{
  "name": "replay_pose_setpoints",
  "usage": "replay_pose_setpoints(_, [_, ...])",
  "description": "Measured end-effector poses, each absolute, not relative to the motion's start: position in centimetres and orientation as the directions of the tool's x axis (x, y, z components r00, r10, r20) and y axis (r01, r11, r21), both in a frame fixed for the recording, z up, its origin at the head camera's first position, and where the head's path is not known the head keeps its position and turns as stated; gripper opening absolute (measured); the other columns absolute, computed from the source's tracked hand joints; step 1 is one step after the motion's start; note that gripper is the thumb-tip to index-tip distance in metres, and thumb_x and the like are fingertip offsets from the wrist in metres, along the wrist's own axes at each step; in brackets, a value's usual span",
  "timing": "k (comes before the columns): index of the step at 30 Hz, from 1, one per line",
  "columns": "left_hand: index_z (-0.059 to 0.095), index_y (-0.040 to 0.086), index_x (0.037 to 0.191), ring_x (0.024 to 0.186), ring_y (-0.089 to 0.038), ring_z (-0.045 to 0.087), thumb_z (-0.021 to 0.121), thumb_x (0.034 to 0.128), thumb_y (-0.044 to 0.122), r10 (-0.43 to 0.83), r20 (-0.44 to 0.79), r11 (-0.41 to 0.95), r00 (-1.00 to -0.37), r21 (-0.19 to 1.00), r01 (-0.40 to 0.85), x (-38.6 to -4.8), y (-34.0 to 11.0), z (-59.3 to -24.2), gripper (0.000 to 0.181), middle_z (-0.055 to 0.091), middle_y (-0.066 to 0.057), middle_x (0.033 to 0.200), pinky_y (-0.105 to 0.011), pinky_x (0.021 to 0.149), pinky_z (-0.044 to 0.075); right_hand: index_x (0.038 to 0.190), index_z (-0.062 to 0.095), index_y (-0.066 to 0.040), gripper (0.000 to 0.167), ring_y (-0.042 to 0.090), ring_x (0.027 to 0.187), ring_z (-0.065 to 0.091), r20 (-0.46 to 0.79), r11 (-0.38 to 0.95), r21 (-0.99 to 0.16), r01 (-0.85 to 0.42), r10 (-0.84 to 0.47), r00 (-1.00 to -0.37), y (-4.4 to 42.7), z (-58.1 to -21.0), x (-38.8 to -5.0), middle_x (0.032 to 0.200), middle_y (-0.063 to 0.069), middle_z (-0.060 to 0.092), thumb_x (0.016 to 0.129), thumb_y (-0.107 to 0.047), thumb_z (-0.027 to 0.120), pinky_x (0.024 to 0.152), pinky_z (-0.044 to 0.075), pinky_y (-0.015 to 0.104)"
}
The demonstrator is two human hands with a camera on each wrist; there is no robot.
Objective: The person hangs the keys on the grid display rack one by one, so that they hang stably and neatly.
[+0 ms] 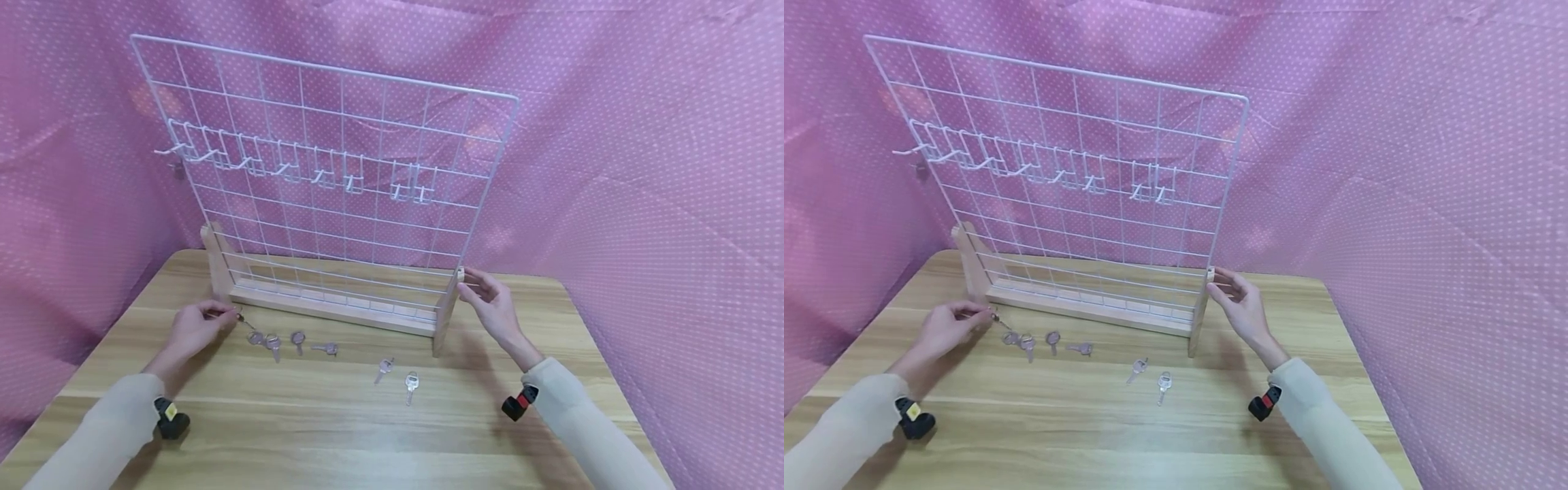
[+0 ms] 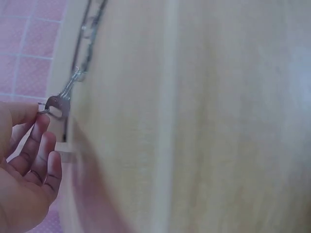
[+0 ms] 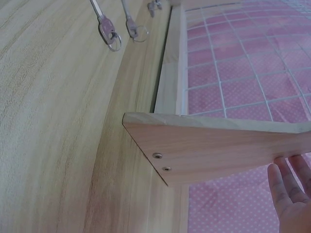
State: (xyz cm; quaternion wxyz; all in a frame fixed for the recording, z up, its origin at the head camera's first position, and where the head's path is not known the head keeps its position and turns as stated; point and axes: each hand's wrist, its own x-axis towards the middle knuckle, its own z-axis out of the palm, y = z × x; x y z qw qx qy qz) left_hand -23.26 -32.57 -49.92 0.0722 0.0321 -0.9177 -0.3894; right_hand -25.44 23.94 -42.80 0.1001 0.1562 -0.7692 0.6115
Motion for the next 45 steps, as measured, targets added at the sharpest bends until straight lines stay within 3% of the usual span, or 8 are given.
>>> replay_pose_setpoints(4, [0.072,-0.004,0.120,0.082,-0.004,0.055,0.067,0.1050,0.030,-0.150,0.075,0.626,-0.986,0.779,-0.036,-22.6,-32.5,-48.3,0.038,0.071,-0.013,0.103,-0.019,0.063,0.052,0.144,0.056,0.006,0.043,-0.005,0.106,0.069,0.343,0.206,-0.909,-0.361,-0.118,-0.932,23.9,-42.7,-25.5,0.138,0.033,0.062,0.103,-0.004,0.065,0.092,0.063,0.019])
replay_pose_setpoints(8, [0.070,-0.002,0.124,0.084,-0.001,0.056,0.066,0.1049,0.038,-0.172,0.060,0.579,-0.983,0.813,-0.051,-22.1,-32.4,-46.6,0.044,0.068,0.007,0.097,-0.018,0.067,0.051,0.144,0.056,0.006,0.043,-0.005,0.106,0.068,0.339,0.212,-0.910,-0.357,-0.119,-0.933,23.9,-42.6,-25.5,0.138,0.032,0.063,0.103,-0.004,0.065,0.093,0.063,0.021])
replay_pose_setpoints(14, [0.071,-0.001,0.123,0.074,0.003,0.055,0.067,0.1043,0.039,-0.175,0.185,0.610,-0.967,0.792,0.041,-21.9,-32.6,-43.8,0.044,0.063,0.031,0.084,-0.017,0.058,0.048,0.144,0.056,0.006,0.043,-0.005,0.107,0.069,0.339,0.209,-0.910,-0.358,-0.119,-0.933,23.7,-42.6,-25.4,0.138,0.032,0.063,0.103,-0.005,0.065,0.093,0.063,0.019])
replay_pose_setpoints(21, [0.074,-0.001,0.113,0.068,0.010,0.060,0.072,0.1024,0.031,-0.218,0.300,0.551,-0.929,0.824,0.136,-21.9,-31.9,-40.2,0.034,0.067,0.032,0.076,-0.011,0.053,0.048,0.143,0.056,0.007,0.042,-0.005,0.106,0.069,0.346,0.210,-0.907,-0.365,-0.119,-0.930,23.7,-42.5,-25.5,0.137,0.033,0.063,0.104,-0.004,0.064,0.091,0.062,0.016])
replay_pose_setpoints(28, [0.078,0.017,0.098,0.068,0.009,0.066,0.075,0.0993,0.019,-0.267,0.338,0.413,-0.902,0.886,0.210,-22.3,-31.1,-36.4,0.003,0.070,0.032,0.079,-0.005,0.064,0.056,0.144,0.056,0.006,0.043,-0.006,0.105,0.069,0.339,0.207,-0.910,-0.358,-0.123,-0.933,23.7,-42.5,-25.6,0.138,0.033,0.062,0.103,-0.004,0.065,0.091,0.061,0.015])
replay_pose_setpoints(33, [0.079,0.027,0.095,0.067,0.007,0.066,0.076,0.0989,0.017,-0.287,0.363,0.354,-0.887,0.900,0.253,-22.2,-30.6,-33.2,0.012,0.072,0.029,0.077,-0.006,0.066,0.057,0.144,0.057,0.006,0.042,-0.005,0.106,0.069,0.335,0.223,-0.908,-0.354,-0.116,-0.935,23.8,-42.6,-25.4,0.137,0.032,0.063,0.104,-0.006,0.065,0.091,0.062,0.015])
replay_pose_setpoints(37, [0.081,0.022,0.094,0.067,0.003,0.068,0.077,0.0968,0.011,-0.285,0.356,0.198,-0.890,0.930,0.309,-22.1,-30.3,-30.9,0.012,0.077,0.021,0.078,-0.009,0.066,0.060,0.144,0.056,0.006,0.042,-0.005,0.106,0.069,0.335,0.237,-0.905,-0.354,-0.116,-0.935,23.9,-42.7,-25.4,0.137,0.032,0.063,0.105,-0.009,0.065,0.091,0.061,0.015])
replay_pose_setpoints(45, [0.082,0.016,0.095,0.063,0.001,0.067,0.078,0.0955,0.010,-0.319,0.427,0.176,-0.846,0.904,0.390,-22.6,-29.9,-27.8,0.008,0.078,0.019,0.078,-0.009,0.062,0.057,0.145,0.056,0.005,0.043,-0.005,0.106,0.069,0.325,0.225,-0.911,-0.345,-0.120,-0.938,23.9,-42.6,-25.3,0.138,0.034,0.062,0.104,-0.007,0.065,0.092,0.061,0.015])
